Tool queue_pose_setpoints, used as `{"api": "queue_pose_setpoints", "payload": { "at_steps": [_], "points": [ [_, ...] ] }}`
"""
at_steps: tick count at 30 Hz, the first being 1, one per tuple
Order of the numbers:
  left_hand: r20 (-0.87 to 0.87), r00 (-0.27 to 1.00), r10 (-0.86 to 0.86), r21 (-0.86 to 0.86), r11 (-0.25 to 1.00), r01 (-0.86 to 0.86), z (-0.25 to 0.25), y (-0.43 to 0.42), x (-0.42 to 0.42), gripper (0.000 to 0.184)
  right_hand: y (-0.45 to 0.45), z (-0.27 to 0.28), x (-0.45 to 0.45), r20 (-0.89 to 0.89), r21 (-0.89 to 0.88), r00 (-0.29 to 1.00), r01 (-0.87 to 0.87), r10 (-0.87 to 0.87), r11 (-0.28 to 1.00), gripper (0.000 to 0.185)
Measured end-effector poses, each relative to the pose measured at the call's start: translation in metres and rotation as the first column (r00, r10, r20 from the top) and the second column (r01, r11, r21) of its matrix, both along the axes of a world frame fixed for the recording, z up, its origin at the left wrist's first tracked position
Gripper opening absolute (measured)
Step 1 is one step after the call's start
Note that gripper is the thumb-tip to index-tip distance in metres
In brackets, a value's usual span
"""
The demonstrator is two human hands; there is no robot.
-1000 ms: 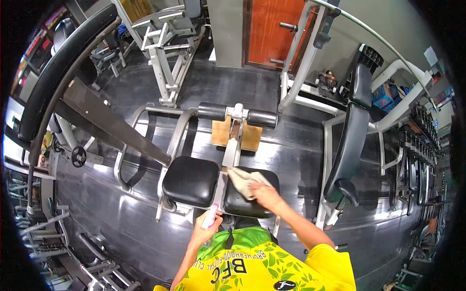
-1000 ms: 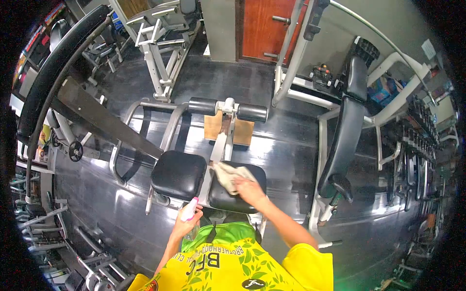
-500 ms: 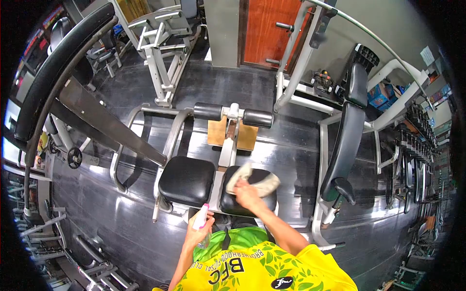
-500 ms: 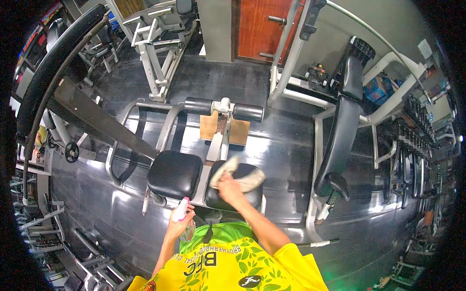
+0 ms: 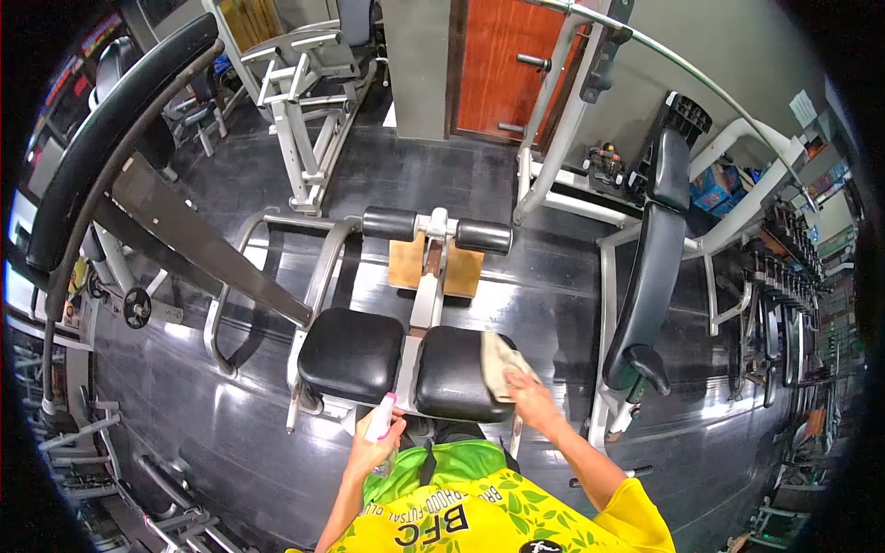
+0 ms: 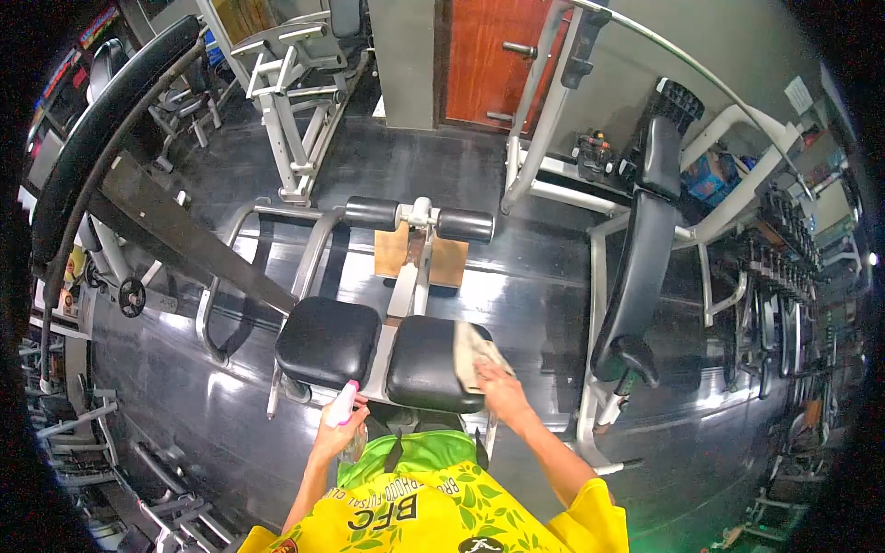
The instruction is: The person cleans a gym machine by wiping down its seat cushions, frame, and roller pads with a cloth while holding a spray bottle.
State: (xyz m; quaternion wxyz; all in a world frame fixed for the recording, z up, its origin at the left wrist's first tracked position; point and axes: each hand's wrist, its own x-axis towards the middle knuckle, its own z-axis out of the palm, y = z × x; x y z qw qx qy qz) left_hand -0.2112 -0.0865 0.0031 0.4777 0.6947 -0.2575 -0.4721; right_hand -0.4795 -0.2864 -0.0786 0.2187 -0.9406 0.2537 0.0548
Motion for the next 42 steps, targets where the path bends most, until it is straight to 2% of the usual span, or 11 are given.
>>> {"api": "queue_pose_setpoints", "payload": {
  "at_steps": [2, 6, 10, 13, 16, 20, 24, 29, 32, 34, 42],
  "points": [
    [0.025, 0.999, -0.023, 0.02, 1.0, 0.023, 0.001, 0.001, 0.0, 0.02, 0.001, -0.012, -0.01, 0.004, -0.037, 0.982, 0.189, -0.188, 0.981, 0.03],
    [0.003, 1.0, -0.009, -0.003, 1.0, 0.009, -0.003, 0.003, -0.001, 0.02, 0.02, -0.024, 0.041, 0.074, -0.02, 0.968, 0.24, -0.238, 0.97, 0.029],
    [-0.017, 1.0, 0.013, 0.002, 1.0, -0.012, -0.004, 0.006, -0.001, 0.019, 0.054, -0.024, 0.126, 0.211, -0.017, 0.976, 0.058, -0.053, 0.998, 0.026],
    [0.005, 1.0, 0.021, -0.019, 1.0, -0.021, -0.004, 0.007, -0.001, 0.018, 0.079, -0.014, 0.157, 0.102, -0.034, 0.993, -0.049, 0.052, 0.998, 0.024],
    [0.015, 0.999, 0.031, -0.002, 1.0, -0.031, 0.005, 0.004, -0.001, 0.018, 0.076, -0.011, 0.132, 0.251, -0.08, 0.967, -0.017, 0.036, 0.997, 0.027],
    [0.022, 1.0, 0.004, -0.021, 1.0, -0.003, 0.002, 0.003, 0.001, 0.018, 0.056, -0.007, 0.051, 0.177, -0.187, 0.97, -0.132, 0.166, 0.973, 0.027],
    [-0.003, 1.0, -0.004, -0.032, 0.999, 0.004, -0.001, 0.004, 0.002, 0.018, 0.025, 0.001, -0.024, 0.116, -0.118, 0.981, -0.139, 0.153, 0.983, 0.03],
    [0.022, 1.0, -0.015, -0.047, 0.999, 0.016, -0.001, 0.007, 0.004, 0.018, 0.02, -0.032, -0.04, 0.071, 0.145, 0.95, 0.293, -0.305, 0.945, 0.029],
    [-0.02, 1.0, 0.015, -0.029, 0.999, -0.015, -0.008, 0.011, 0.004, 0.018, 0.033, -0.023, -0.004, 0.162, -0.03, 0.929, 0.343, -0.334, 0.939, 0.03],
    [-0.007, 1.0, 0.024, -0.036, 0.999, -0.024, -0.01, 0.013, 0.003, 0.02, 0.038, -0.021, 0.023, 0.226, -0.15, 0.935, 0.31, -0.273, 0.939, 0.034],
    [0.01, 1.0, -0.004, -0.023, 1.0, 0.004, -0.011, 0.011, 0.002, 0.02, 0.049, -0.022, 0.143, 0.254, -0.077, 0.967, 0.029, -0.009, 0.997, 0.04]
  ]
}}
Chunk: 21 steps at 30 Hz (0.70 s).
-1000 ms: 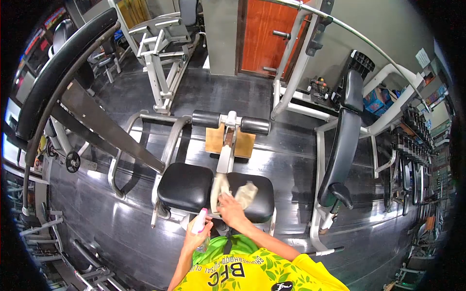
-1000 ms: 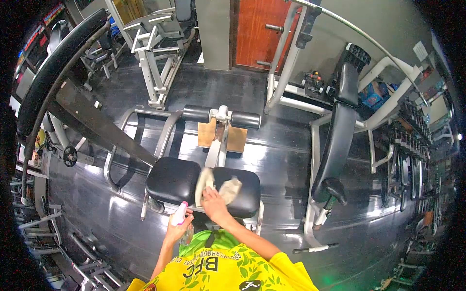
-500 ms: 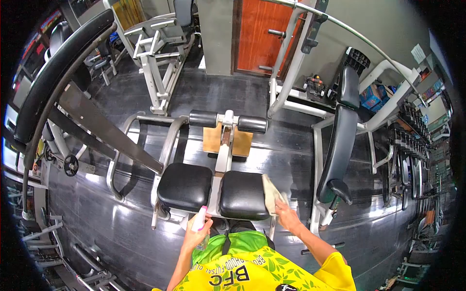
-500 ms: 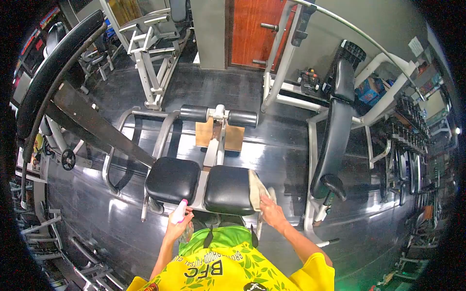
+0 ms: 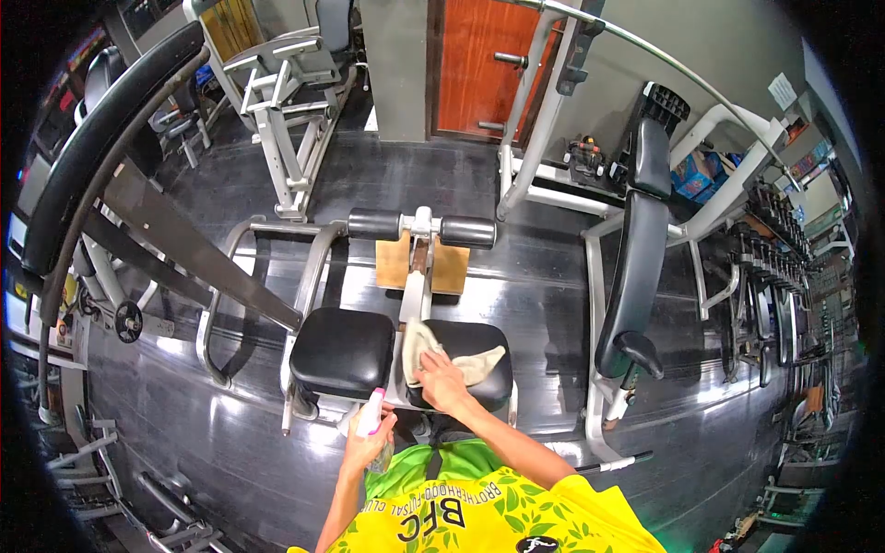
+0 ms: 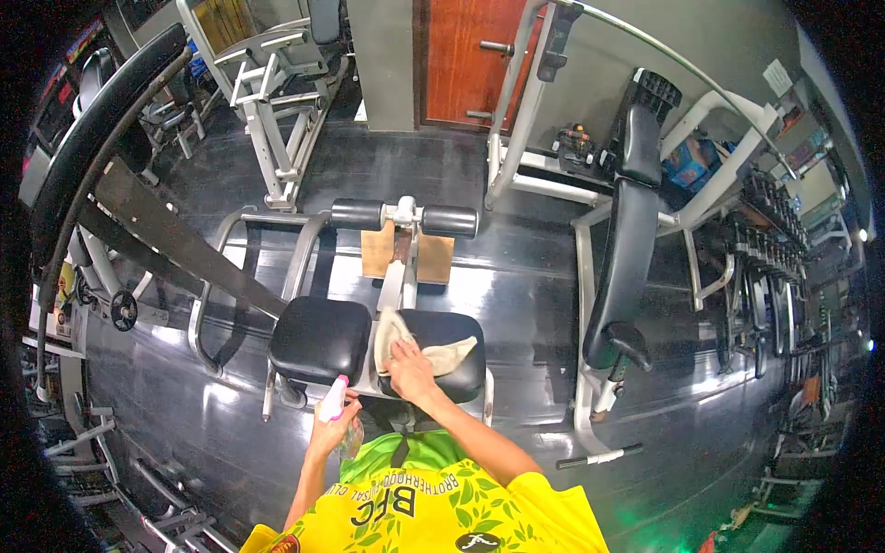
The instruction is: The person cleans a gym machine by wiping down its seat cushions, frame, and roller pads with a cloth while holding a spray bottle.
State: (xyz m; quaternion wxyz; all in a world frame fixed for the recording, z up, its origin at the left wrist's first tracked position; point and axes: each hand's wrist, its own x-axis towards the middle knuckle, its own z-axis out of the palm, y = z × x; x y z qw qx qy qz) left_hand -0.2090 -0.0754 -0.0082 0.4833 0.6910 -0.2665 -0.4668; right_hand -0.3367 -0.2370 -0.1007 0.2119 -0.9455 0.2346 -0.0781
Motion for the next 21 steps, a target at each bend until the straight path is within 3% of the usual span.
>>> {"api": "queue_pose_setpoints", "payload": {
  "at_steps": [4, 8, 10, 12, 16, 18, 19, 21],
  "points": [
    [-0.002, 1.0, -0.018, 0.001, 1.0, 0.018, 0.0, -0.003, -0.002, 0.019, -0.014, -0.003, -0.015, 0.013, -0.01, 0.995, -0.101, 0.101, 0.995, 0.04],
    [-0.006, 1.0, 0.002, -0.013, 1.0, -0.002, 0.002, 0.0, -0.002, 0.018, -0.053, -0.028, -0.068, -0.124, -0.139, 0.992, 0.007, -0.024, 0.99, 0.034],
    [0.008, 1.0, 0.002, 0.009, 1.0, -0.002, 0.002, 0.002, -0.002, 0.019, -0.078, -0.033, -0.101, -0.265, -0.088, 0.944, 0.181, -0.198, 0.98, 0.031],
    [0.006, 1.0, 0.014, 0.002, 1.0, -0.014, 0.002, 0.004, -0.002, 0.019, -0.104, -0.034, -0.124, -0.41, 0.095, 0.881, 0.297, -0.234, 0.95, 0.029],
    [-0.004, 0.999, 0.033, 0.002, 0.999, -0.033, 0.001, 0.006, -0.005, 0.019, -0.117, -0.042, -0.118, -0.417, 0.116, 0.852, 0.395, -0.316, 0.911, 0.029],
    [-0.013, 0.999, 0.033, 0.001, 0.999, -0.033, -0.002, 0.007, -0.006, 0.02, -0.118, -0.031, -0.102, -0.405, 0.174, 0.787, 0.566, -0.465, 0.806, 0.029],
    [-0.02, 0.999, 0.028, 0.0, 1.0, -0.028, -0.004, 0.009, -0.006, 0.02, -0.125, -0.053, -0.106, -0.399, 0.143, 0.815, 0.507, -0.42, 0.85, 0.027],
    [-0.033, 0.999, 0.027, -0.005, 1.0, -0.027, -0.004, 0.011, -0.006, 0.02, -0.125, -0.047, -0.099, -0.428, 0.166, 0.8, 0.528, -0.422, 0.833, 0.027]
  ]
}}
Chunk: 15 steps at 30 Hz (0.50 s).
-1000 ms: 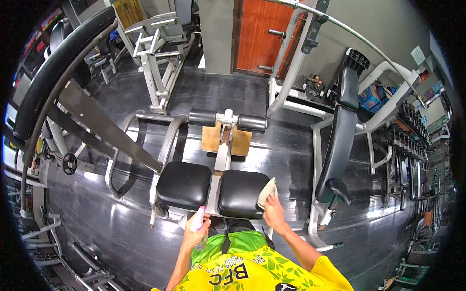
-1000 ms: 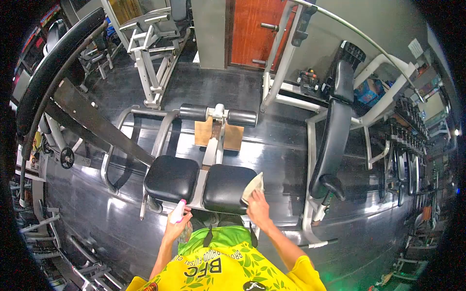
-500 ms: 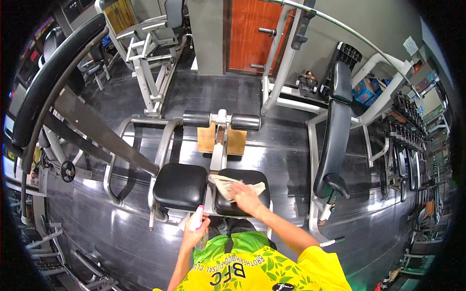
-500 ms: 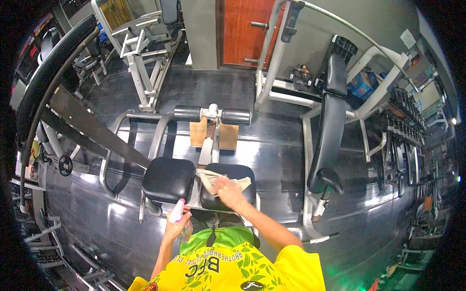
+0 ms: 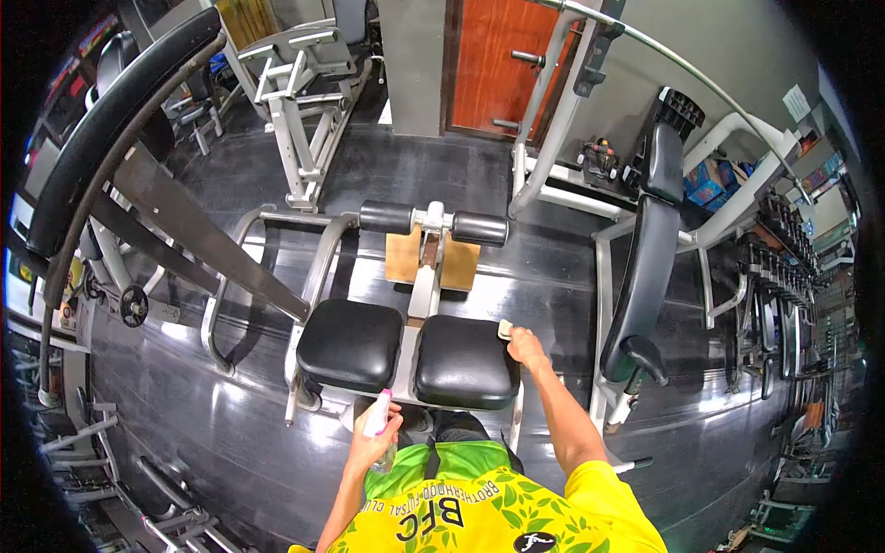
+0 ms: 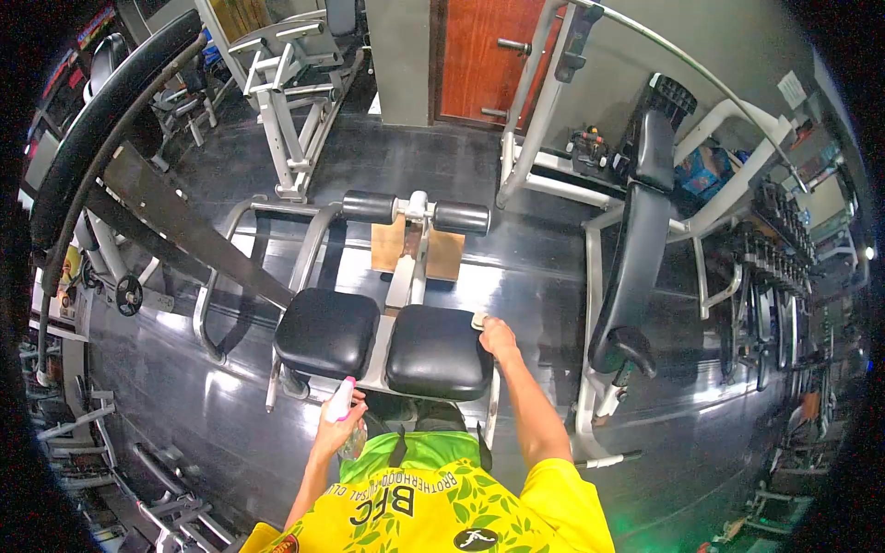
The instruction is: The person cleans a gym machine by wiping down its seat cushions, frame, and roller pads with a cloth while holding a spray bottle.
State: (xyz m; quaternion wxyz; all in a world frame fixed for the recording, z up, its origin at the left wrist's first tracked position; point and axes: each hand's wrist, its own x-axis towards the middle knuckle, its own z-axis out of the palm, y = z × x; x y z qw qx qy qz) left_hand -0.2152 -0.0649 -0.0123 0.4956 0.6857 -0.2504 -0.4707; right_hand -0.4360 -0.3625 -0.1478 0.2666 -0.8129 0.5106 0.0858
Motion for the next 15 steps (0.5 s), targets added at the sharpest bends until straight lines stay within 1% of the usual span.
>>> {"api": "queue_pose_setpoints", "payload": {
  "at_steps": [1, 2, 3, 5, 7, 9, 10, 11, 13, 14, 15],
  "points": [
    [-0.014, 1.0, -0.002, -0.012, 1.0, 0.002, 0.001, 0.0, 0.0, 0.021, 0.0, 0.004, 0.003, -0.018, 0.031, 1.0, 0.023, -0.022, 0.999, 0.027],
    [-0.011, 1.0, 0.01, -0.009, 1.0, -0.01, 0.002, 0.001, 0.0, 0.02, 0.009, -0.007, -0.004, 0.071, -0.084, 0.997, -0.001, 0.007, 0.996, 0.025],
    [-0.013, 1.0, 0.008, -0.012, 1.0, -0.008, 0.003, 0.0, 0.0, 0.02, 0.021, 0.0, -0.009, 0.069, -0.086, 0.998, 0.001, 0.005, 0.996, 0.025],
    [-0.006, 1.0, 0.022, 0.014, 1.0, -0.022, 0.003, 0.0, 0.001, 0.02, 0.046, 0.02, -0.018, 0.116, -0.146, 0.993, 0.015, 0.003, 0.989, 0.023],
    [-0.013, 1.0, 0.019, 0.012, 1.0, -0.019, 0.0, 0.0, 0.001, 0.02, 0.07, 0.028, -0.034, 0.165, -0.078, 0.986, 0.007, 0.006, 0.997, 0.023],
    [-0.021, 1.0, 0.006, 0.005, 1.0, -0.006, -0.003, -0.003, 0.0, 0.02, 0.096, 0.04, -0.037, 0.109, -0.107, 0.994, 0.015, -0.003, 0.994, 0.021],
    [-0.012, 1.0, 0.007, -0.008, 1.0, -0.007, -0.004, -0.005, -0.001, 0.019, 0.112, 0.054, -0.033, 0.115, -0.082, 0.991, 0.083, -0.073, 0.993, 0.021],
    [-0.002, 1.0, 0.012, -0.019, 1.0, -0.012, -0.005, -0.006, -0.001, 0.019, 0.123, 0.072, -0.029, 0.052, -0.061, 0.998, -0.02, 0.023, 0.998, 0.027],
    [-0.002, 1.0, 0.007, -0.018, 1.0, -0.007, -0.004, -0.009, -0.001, 0.019, 0.152, 0.063, -0.02, 0.015, -0.23, 1.0, -0.02, 0.025, 0.973, 0.032],
    [-0.003, 1.0, 0.004, -0.015, 1.0, -0.004, -0.004, -0.01, -0.001, 0.019, 0.157, 0.063, -0.014, 0.017, -0.23, 0.999, -0.023, 0.028, 0.973, 0.032],
    [0.0, 1.0, 0.008, -0.015, 1.0, -0.008, -0.003, -0.011, -0.001, 0.019, 0.162, 0.064, -0.008, 0.036, -0.245, 0.995, -0.087, 0.098, 0.966, 0.033]
  ]
}}
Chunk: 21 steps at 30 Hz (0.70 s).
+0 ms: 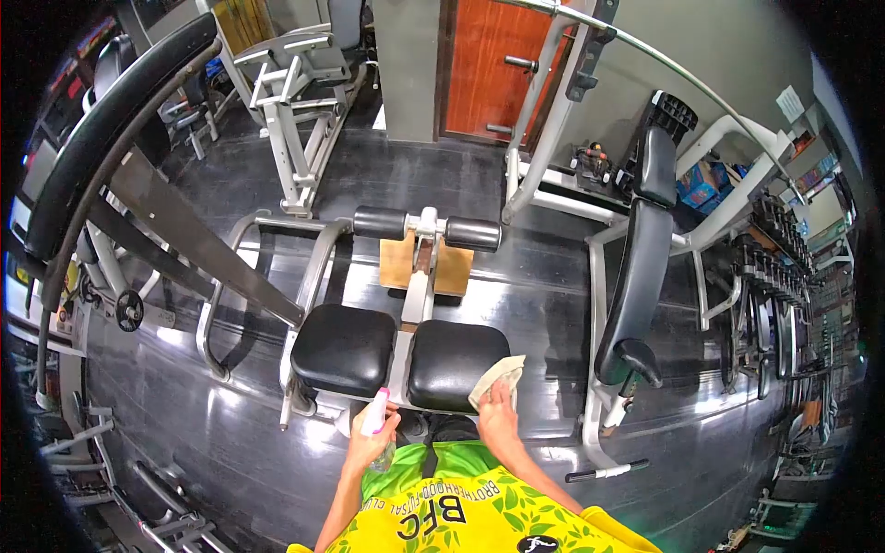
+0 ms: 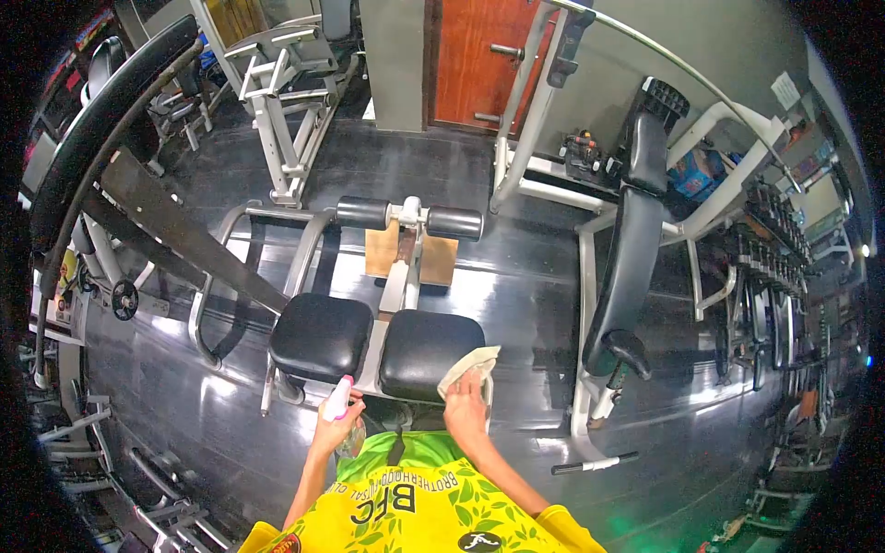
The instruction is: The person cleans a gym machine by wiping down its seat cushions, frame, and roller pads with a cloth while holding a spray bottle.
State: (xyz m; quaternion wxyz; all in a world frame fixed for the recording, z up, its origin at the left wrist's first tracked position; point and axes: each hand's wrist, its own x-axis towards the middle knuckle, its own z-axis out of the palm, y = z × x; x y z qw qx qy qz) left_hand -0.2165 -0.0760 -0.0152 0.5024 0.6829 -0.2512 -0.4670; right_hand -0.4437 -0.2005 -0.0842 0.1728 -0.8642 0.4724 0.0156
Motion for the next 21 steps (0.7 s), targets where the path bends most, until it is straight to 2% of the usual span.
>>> {"api": "queue_pose_setpoints", "payload": {
  "at_steps": [1, 2, 4, 5, 7, 10, 12, 15, 18, 20, 21],
  "points": [
    [0.005, 1.0, -0.004, -0.009, 1.0, 0.004, 0.001, -0.001, 0.0, 0.019, 0.004, 0.0, 0.008, 0.019, -0.015, 0.997, -0.071, 0.071, 0.997, 0.034],
    [0.01, 1.0, -0.007, -0.017, 1.0, 0.007, 0.002, -0.001, 0.0, 0.019, 0.007, -0.002, 0.022, 0.178, 0.097, 0.984, -0.029, 0.012, 0.995, 0.034],
    [0.011, 1.0, 0.0, -0.024, 1.0, 0.001, 0.003, 0.0, 0.0, 0.02, 0.017, -0.026, 0.054, 0.31, -0.07, 0.941, -0.123, 0.139, 0.99, 0.026],
    [0.013, 1.0, 0.002, -0.033, 0.999, -0.002, 0.004, 0.001, 0.0, 0.02, 0.017, -0.023, 0.064, 0.315, -0.067, 0.938, -0.131, 0.145, 0.989, 0.026],
    [0.026, 0.999, 0.025, -0.021, 0.999, -0.024, 0.007, 0.007, 0.003, 0.021, 0.005, -0.007, 0.088, 0.233, -0.153, 0.907, -0.321, 0.35, 0.935, 0.032],
    [0.01, 0.997, 0.074, 0.017, 0.997, -0.074, 0.003, 0.016, 0.003, 0.021, -0.012, -0.009, 0.105, 0.257, -0.165, 0.849, -0.432, 0.461, 0.887, 0.034],
    [-0.001, 0.993, 0.122, 0.045, 0.992, -0.122, 0.001, 0.021, 0.002, 0.022, -0.023, -0.012, 0.115, 0.204, -0.188, 0.837, -0.475, 0.507, 0.86, 0.033],
    [0.02, 0.992, 0.121, 0.057, 0.991, -0.122, 0.006, 0.022, 0.0, 0.022, -0.036, -0.017, 0.131, -0.117, -0.193, 0.859, -0.513, 0.499, 0.837, 0.032],
    [0.004, 0.987, 0.16, 0.024, 0.987, -0.16, 0.012, 0.022, -0.001, 0.021, -0.065, -0.036, 0.152, -0.318, -0.138, 0.815, -0.545, 0.484, 0.827, 0.032],
    [-0.012, 0.982, 0.186, 0.03, 0.982, -0.186, 0.013, 0.021, -0.004, 0.021, -0.089, -0.05, 0.161, -0.346, -0.11, 0.782, -0.582, 0.518, 0.806, 0.032],
    [-0.003, 0.984, 0.18, 0.031, 0.983, -0.179, 0.012, 0.022, -0.004, 0.021, -0.101, -0.06, 0.169, -0.29, -0.03, 0.822, -0.52, 0.491, 0.853, 0.032]
  ]
}}
